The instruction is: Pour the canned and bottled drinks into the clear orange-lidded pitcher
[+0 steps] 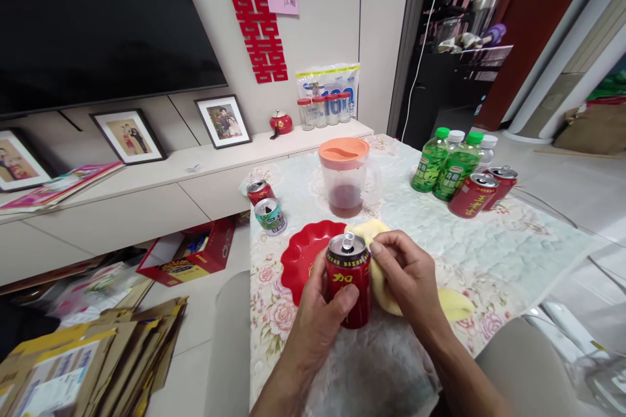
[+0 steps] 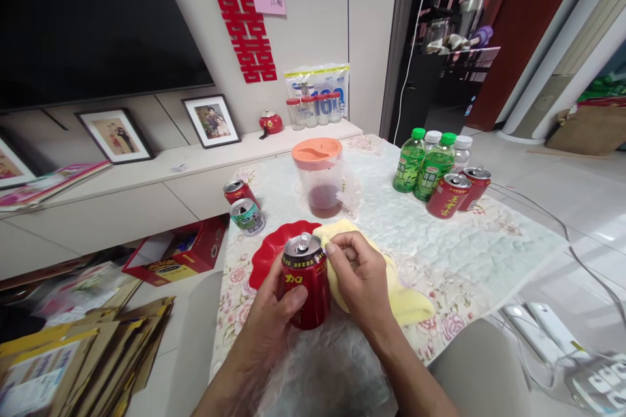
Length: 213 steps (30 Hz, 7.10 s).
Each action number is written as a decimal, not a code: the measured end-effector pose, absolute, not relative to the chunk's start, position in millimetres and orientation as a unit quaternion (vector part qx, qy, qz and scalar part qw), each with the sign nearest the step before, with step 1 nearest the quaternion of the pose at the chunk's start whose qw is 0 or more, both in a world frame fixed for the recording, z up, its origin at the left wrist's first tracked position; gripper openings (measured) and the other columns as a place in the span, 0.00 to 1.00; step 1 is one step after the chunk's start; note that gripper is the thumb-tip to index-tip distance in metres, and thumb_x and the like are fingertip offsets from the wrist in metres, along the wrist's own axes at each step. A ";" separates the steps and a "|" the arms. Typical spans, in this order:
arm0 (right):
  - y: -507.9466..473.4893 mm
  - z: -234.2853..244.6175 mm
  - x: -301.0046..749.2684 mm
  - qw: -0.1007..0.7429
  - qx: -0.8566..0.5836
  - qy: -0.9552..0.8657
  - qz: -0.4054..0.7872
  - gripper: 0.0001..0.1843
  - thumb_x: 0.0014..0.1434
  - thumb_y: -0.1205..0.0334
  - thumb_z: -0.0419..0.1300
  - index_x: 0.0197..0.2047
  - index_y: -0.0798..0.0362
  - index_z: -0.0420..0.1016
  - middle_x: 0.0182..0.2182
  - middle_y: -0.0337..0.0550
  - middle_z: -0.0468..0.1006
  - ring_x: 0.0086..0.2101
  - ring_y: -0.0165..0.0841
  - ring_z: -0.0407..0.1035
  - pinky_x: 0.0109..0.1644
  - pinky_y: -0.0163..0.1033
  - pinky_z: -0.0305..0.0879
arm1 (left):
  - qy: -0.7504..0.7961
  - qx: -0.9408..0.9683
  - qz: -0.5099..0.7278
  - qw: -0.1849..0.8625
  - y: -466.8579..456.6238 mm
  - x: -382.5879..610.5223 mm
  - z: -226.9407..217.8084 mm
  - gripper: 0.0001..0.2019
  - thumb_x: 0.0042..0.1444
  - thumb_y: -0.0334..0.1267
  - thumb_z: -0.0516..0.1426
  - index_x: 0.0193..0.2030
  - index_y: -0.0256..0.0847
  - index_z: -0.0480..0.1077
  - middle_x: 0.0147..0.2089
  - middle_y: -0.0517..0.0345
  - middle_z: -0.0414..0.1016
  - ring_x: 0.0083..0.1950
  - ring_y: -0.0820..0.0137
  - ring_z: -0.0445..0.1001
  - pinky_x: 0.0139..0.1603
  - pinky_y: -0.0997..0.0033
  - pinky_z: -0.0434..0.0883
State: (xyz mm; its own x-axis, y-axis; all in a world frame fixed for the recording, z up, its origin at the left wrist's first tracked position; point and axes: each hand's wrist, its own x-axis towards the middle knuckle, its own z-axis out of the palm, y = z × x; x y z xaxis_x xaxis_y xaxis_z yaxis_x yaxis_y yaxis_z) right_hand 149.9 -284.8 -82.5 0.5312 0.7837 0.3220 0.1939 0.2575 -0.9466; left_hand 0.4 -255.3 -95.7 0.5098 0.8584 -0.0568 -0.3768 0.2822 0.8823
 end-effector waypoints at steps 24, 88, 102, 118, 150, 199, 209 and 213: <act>-282.9 -90.2 148.7 0.670 -0.555 -0.419 0.260 0.11 0.64 0.54 0.65 0.34 0.51 0.76 0.25 0.36 0.75 0.25 0.28 0.66 0.29 0.33 0.63 | 0.238 0.432 0.435 0.753 -255.5 -0.7 -95.4 0.36 0.50 0.48 0.74 0.64 0.46 0.68 0.60 0.47 0.79 0.62 0.49 0.78 0.63 0.52 0.73; -298.1 -72.8 150.4 0.569 -0.510 -0.507 0.399 0.12 0.64 0.54 0.66 0.33 0.51 0.74 0.24 0.33 0.71 0.24 0.26 0.61 0.26 0.34 0.54 | 0.272 0.409 0.446 0.748 -245.4 -10.9 -97.7 0.39 0.48 0.39 0.76 0.64 0.50 0.66 0.62 0.51 0.79 0.65 0.53 0.76 0.64 0.58 0.73; -297.2 -67.4 151.7 0.505 -0.531 -0.628 0.262 0.10 0.65 0.63 0.64 0.31 0.50 0.73 0.25 0.33 0.73 0.26 0.28 0.63 0.30 0.35 0.57 | 0.248 0.361 0.425 0.792 -248.5 -13.9 -96.9 0.42 0.52 0.43 0.74 0.71 0.50 0.63 0.66 0.45 0.77 0.70 0.48 0.73 0.70 0.51 0.71; -297.9 -74.3 148.0 0.571 -0.504 -0.513 0.398 0.12 0.66 0.54 0.65 0.34 0.50 0.73 0.22 0.31 0.66 0.22 0.25 0.56 0.24 0.34 0.49 | 0.291 0.438 0.448 0.723 -252.3 -9.2 -96.7 0.45 0.52 0.48 0.75 0.72 0.52 0.59 0.68 0.48 0.74 0.70 0.52 0.72 0.71 0.55 0.68; -299.4 -74.3 154.3 0.591 -0.478 -0.431 0.487 0.17 0.63 0.47 0.68 0.35 0.50 0.70 0.18 0.27 0.62 0.17 0.23 0.50 0.19 0.32 0.45 | 0.274 0.469 0.422 0.726 -247.8 -8.1 -102.3 0.36 0.51 0.49 0.75 0.64 0.46 0.68 0.61 0.47 0.80 0.66 0.48 0.75 0.67 0.52 0.70; -290.9 -90.0 160.1 0.378 -0.586 -0.632 0.338 0.11 0.58 0.69 0.63 0.28 0.49 0.67 0.21 0.33 0.70 0.24 0.28 0.60 0.28 0.37 0.54 | 0.271 0.417 0.474 0.727 -239.1 -14.1 -106.1 0.41 0.50 0.45 0.75 0.69 0.46 0.65 0.65 0.44 0.77 0.68 0.49 0.74 0.70 0.51 0.70; -297.7 -74.8 152.4 0.541 -0.500 -0.507 0.448 0.14 0.64 0.51 0.67 0.33 0.49 0.71 0.21 0.30 0.64 0.20 0.25 0.55 0.23 0.35 0.50 | 0.266 0.453 0.428 0.736 -246.2 -12.3 -104.1 0.37 0.51 0.46 0.75 0.66 0.46 0.68 0.63 0.46 0.79 0.68 0.47 0.74 0.69 0.51 0.70; -299.4 -77.0 151.3 0.605 -0.488 -0.458 0.432 0.15 0.61 0.49 0.70 0.36 0.49 0.72 0.20 0.28 0.62 0.17 0.24 0.53 0.21 0.34 0.49 | 0.253 0.456 0.395 0.756 -250.3 -10.8 -101.7 0.36 0.53 0.45 0.74 0.66 0.47 0.68 0.64 0.46 0.78 0.69 0.45 0.72 0.70 0.47 0.69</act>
